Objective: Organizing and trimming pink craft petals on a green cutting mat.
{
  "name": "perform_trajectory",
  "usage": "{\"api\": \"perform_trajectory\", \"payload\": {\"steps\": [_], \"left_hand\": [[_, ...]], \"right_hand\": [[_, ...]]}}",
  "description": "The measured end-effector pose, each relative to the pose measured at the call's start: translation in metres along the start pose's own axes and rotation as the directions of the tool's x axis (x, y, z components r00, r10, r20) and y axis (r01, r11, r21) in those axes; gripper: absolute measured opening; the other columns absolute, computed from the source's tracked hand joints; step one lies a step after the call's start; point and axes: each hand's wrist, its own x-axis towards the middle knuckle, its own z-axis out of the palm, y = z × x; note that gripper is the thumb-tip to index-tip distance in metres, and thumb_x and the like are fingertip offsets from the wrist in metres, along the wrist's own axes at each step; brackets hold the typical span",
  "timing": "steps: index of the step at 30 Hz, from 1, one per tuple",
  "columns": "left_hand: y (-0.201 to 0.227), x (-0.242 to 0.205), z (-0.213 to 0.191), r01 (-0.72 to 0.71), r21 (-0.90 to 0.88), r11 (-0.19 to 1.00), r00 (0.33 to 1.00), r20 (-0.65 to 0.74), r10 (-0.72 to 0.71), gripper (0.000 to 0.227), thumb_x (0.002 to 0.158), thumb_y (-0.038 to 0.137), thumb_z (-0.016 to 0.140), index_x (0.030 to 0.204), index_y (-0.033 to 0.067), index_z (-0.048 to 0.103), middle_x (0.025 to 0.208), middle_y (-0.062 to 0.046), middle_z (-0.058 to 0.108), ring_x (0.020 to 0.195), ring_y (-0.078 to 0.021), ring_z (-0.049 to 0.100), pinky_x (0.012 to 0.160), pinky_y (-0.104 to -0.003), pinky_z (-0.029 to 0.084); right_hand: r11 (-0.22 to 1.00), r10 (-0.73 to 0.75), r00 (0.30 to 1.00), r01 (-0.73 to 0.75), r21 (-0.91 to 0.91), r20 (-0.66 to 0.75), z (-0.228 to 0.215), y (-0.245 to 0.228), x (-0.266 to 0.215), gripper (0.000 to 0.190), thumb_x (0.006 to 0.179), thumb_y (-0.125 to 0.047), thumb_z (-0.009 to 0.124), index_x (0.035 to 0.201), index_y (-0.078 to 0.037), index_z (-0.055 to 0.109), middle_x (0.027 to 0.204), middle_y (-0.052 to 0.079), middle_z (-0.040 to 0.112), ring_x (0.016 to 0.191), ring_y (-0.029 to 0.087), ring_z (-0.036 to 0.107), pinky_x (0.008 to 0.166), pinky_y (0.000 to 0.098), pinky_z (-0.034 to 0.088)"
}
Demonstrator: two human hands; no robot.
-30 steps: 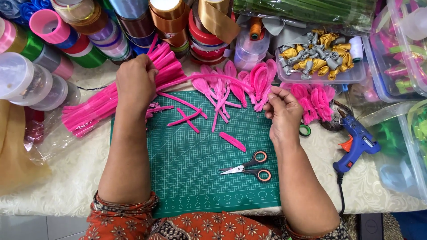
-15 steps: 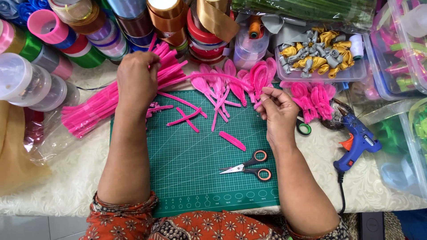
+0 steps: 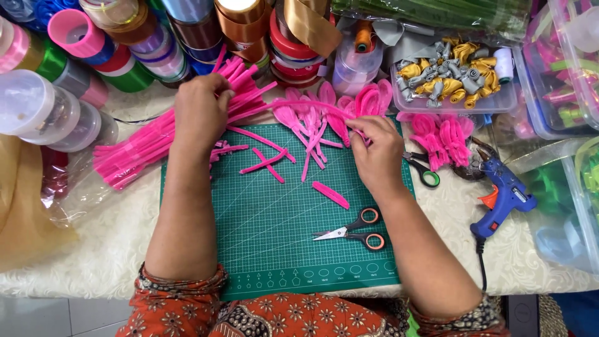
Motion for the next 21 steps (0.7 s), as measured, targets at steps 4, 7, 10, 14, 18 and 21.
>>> {"api": "perform_trajectory", "payload": {"steps": [4, 7, 10, 14, 18, 21], "left_hand": [[0.001, 0.0, 0.009, 0.033, -0.038, 0.999, 0.999, 0.036, -0.031, 0.01, 0.086, 0.012, 0.082, 0.091, 0.0181, 0.076, 0.081, -0.004, 0.071, 0.08, -0.031, 0.072, 0.072, -0.043, 0.057], [0.001, 0.001, 0.022, -0.018, 0.017, 1.0, 0.998, 0.057, 0.017, 0.012, 0.082, 0.014, 0.084, 0.09, 0.0149, 0.076, 0.083, -0.009, 0.068, 0.081, -0.0365, 0.07, 0.072, -0.048, 0.057], [0.006, -0.001, 0.019, 0.058, 0.04, 0.998, 0.991, 0.12, -0.062, 0.015, 0.077, 0.005, 0.081, 0.087, 0.0114, 0.071, 0.086, -0.013, 0.065, 0.086, -0.0418, 0.069, 0.076, -0.055, 0.057], [-0.006, -0.003, 0.017, 0.16, 0.123, 0.979, 0.979, 0.108, -0.173, 0.011, 0.082, 0.002, 0.071, 0.084, 0.0128, 0.067, 0.086, -0.012, 0.063, 0.082, -0.0414, 0.07, 0.074, -0.052, 0.059], [-0.021, -0.003, 0.027, 0.193, 0.183, 0.964, 0.975, 0.077, -0.21, 0.012, 0.081, -0.001, 0.072, 0.084, 0.01, 0.069, 0.087, -0.013, 0.062, 0.081, -0.0407, 0.071, 0.073, -0.051, 0.06], [-0.026, -0.001, 0.029, 0.175, 0.073, 0.982, 0.98, 0.081, -0.181, 0.019, 0.073, 0.019, 0.089, 0.086, 0.0203, 0.075, 0.077, -0.003, 0.064, 0.081, -0.0346, 0.071, 0.071, -0.051, 0.059]], "right_hand": [[0.968, -0.139, 0.985, 0.156, -0.198, 0.1, 0.015, 0.005, 0.024, 0.028, 0.083, 0.004, 0.079, 0.108, -0.01, 0.081, 0.1, 0.008, 0.074, 0.098, 0.03, 0.067, 0.084, 0.0384, 0.053], [0.918, -0.194, 0.962, 0.248, -0.308, 0.194, 0.034, 0.017, 0.04, 0.032, 0.08, -0.001, 0.082, 0.111, -0.007, 0.078, 0.099, 0.009, 0.073, 0.102, 0.027, 0.064, 0.087, 0.0374, 0.054], [0.876, -0.184, 0.957, 0.262, -0.404, 0.222, 0.058, 0.04, 0.042, 0.029, 0.076, -0.013, 0.085, 0.102, -0.009, 0.076, 0.082, 0.01, 0.07, 0.09, 0.031, 0.063, 0.08, 0.0432, 0.056], [0.831, -0.296, 0.95, 0.309, -0.462, 0.102, 0.057, 0.036, 0.047, 0.006, 0.083, -0.011, 0.082, 0.086, -0.015, 0.078, 0.068, 0.004, 0.066, 0.077, 0.024, 0.065, 0.071, 0.0338, 0.054], [0.805, -0.275, 0.961, 0.221, -0.55, -0.016, 0.004, -0.023, 0.061, 0.01, 0.1, -0.019, 0.082, 0.091, -0.015, 0.079, 0.072, 0.001, 0.067, 0.078, 0.018, 0.063, 0.075, 0.0273, 0.05], [0.837, -0.359, 0.921, 0.247, -0.489, -0.15, -0.031, -0.03, 0.066, 0.015, 0.09, 0.003, 0.085, 0.094, -0.01, 0.081, 0.078, 0.006, 0.068, 0.077, 0.028, 0.065, 0.075, 0.038, 0.053]]}}
